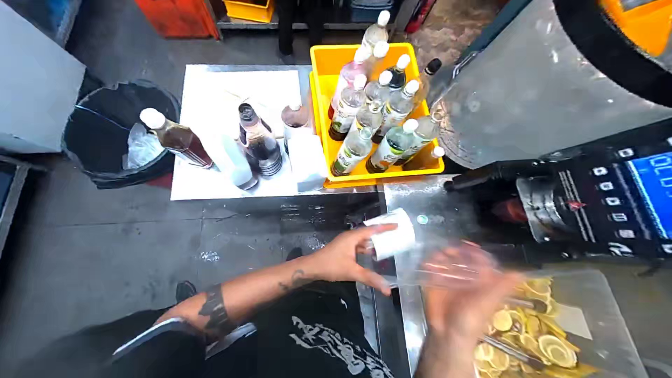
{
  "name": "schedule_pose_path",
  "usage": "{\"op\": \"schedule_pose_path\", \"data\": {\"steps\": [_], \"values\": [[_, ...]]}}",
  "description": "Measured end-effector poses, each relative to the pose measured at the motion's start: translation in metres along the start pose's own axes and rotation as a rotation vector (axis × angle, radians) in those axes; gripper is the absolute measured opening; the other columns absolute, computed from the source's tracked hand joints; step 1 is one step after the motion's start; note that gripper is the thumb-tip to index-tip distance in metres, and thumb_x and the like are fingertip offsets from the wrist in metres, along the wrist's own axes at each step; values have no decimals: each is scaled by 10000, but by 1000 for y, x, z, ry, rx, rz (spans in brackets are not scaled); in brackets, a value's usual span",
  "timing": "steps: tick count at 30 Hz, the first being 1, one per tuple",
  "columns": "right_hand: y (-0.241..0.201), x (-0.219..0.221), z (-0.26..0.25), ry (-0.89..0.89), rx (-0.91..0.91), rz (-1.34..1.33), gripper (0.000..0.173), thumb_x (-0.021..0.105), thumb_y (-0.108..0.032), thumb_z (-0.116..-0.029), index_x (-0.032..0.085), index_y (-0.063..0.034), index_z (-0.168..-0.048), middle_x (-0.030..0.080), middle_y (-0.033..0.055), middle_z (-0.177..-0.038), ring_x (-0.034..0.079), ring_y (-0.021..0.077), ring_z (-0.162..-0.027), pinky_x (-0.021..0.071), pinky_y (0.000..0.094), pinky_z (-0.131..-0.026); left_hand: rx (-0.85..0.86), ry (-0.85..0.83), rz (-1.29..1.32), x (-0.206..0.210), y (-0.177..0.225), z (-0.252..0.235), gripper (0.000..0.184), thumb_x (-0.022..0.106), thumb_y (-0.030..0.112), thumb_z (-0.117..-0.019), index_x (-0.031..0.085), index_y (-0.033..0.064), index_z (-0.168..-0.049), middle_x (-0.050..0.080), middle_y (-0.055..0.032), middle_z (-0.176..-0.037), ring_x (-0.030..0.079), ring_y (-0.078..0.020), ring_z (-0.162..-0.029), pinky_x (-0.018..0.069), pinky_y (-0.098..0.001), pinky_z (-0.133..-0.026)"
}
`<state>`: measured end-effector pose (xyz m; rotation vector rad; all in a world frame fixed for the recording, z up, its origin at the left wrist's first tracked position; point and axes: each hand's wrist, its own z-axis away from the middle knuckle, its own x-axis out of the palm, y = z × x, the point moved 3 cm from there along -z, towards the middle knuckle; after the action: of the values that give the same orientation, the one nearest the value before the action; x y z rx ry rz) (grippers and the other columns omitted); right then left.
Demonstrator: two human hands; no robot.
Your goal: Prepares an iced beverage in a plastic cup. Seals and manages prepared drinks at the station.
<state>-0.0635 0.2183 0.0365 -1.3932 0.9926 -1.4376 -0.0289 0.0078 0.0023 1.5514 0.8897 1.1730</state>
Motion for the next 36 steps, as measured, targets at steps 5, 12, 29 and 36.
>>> {"op": "schedule_pose_path", "data": {"steps": [5, 12, 29, 36], "values": [[85, 46, -41, -540, 467, -21, 524, 520, -486, -1044, 579, -44, -1319, 746, 72, -1123, 733, 219, -992, 613, 418, -899, 221, 420, 29, -58, 5, 10, 907, 902, 386, -762, 478, 60, -1495, 661, -62, -1331, 667, -163, -1157, 570, -362, -1015], [109, 54, -151, -668, 344, 698, 422, 690, -286, -987, 630, -69, -1343, 715, 122, -1181, 705, 224, -1039, 593, 456, -906, 157, 698, -312, -90, 18, 32, 789, 872, 396, -790, 527, 117, -1443, 626, -67, -1381, 653, -229, -1195, 574, -420, -1018], [43, 139, -283, -355, -257, 747, 489, 663, -247, -985, 539, -57, -1418, 651, 148, -1263, 685, 183, -1077, 602, 344, -854, 71, 561, -807, -133, 34, 46, 887, 909, 471, -729, 567, -1, -1397, 668, -122, -1307, 634, -167, -1226, 536, -375, -1071], [29, 207, -316, -401, -322, 1102, 494, 609, -405, -1006, 596, -51, -1350, 720, 150, -1106, 719, 260, -941, 583, 499, -856, 66, 611, -773, -186, 33, 85, 897, 900, 505, -724, 569, 25, -1406, 674, -104, -1301, 636, -158, -1221, 536, -377, -1067]]}}
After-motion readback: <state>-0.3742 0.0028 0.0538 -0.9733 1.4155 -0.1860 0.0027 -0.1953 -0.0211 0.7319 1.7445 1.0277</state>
